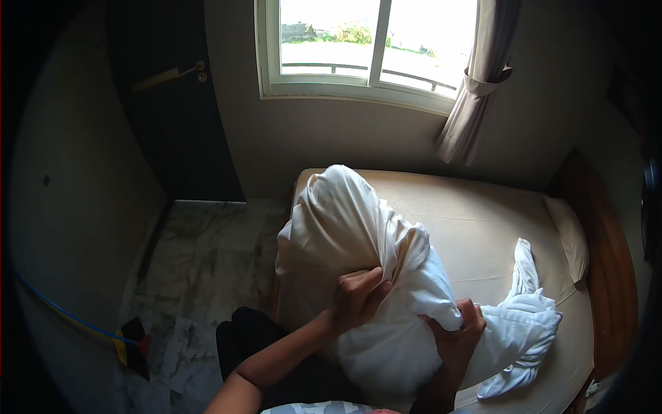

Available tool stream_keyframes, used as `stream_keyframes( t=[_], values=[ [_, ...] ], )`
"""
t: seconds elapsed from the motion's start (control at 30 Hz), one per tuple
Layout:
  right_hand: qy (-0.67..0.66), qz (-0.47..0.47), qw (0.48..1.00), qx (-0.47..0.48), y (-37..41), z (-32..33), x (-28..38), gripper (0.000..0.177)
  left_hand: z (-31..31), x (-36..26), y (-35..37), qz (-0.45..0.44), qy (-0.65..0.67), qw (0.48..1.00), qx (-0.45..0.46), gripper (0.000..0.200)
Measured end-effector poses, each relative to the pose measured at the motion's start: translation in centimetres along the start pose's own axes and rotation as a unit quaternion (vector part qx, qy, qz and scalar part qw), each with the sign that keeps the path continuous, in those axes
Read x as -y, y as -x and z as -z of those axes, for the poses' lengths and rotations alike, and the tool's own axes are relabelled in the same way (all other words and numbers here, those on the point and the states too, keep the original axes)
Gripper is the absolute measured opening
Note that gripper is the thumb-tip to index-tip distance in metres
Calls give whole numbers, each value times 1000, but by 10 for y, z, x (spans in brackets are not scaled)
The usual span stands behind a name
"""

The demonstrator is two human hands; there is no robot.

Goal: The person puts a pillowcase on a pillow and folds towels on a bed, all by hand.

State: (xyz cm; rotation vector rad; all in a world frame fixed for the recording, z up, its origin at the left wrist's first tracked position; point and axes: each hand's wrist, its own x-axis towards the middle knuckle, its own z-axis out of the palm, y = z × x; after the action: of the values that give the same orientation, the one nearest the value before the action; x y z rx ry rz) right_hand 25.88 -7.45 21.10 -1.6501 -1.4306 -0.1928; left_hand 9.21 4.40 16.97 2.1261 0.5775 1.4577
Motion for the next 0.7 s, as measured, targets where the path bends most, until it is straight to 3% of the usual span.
stream_keyframes(
  t=[0.07, 0.13, 0.17, 0.2, 0.23, 0.3, 0.43, 0.47, 0.5, 0.57, 0.7],
  values=[
    [72, 104, 989, -78, -13, 10, 13, 37, 5, -13, -17, -31, 11, 998, -52, 21],
    [120, 146, 976, -106, -19, 10, 19, 33, 12, -9, -27, -71, -8, 995, -68, 28],
    [144, 165, 969, -118, -20, 8, 23, 31, 16, -4, -26, -19, 5, 996, -92, 31],
    [174, 151, 968, -104, -18, 2, 28, 25, 20, 0, -24, 34, 19, 993, -114, 35],
    [172, 123, 976, -61, -15, -7, 31, 37, 24, 6, -21, 89, 33, 986, -135, 38],
    [144, 77, 986, 14, -4, -34, 26, 28, 33, 25, -23, 134, 27, 975, -177, 51],
    [134, 9, 979, 155, 42, -102, -9, 13, 31, 99, 3, 195, -170, 955, -144, 57],
    [124, 26, 975, 182, 52, -107, -1, 14, 29, 107, 16, 241, -259, 931, -87, 58],
    [114, 46, 971, 204, 56, -114, 6, 15, 23, 134, 39, 226, -361, 900, -91, 44],
    [85, 55, 972, 212, 61, -127, 6, 18, 40, 145, 51, 281, -314, 904, -76, 24],
    [102, 42, 964, 241, 62, -136, 9, 23, 55, 144, 69, 263, -281, 921, -61, 12]
  ],
)
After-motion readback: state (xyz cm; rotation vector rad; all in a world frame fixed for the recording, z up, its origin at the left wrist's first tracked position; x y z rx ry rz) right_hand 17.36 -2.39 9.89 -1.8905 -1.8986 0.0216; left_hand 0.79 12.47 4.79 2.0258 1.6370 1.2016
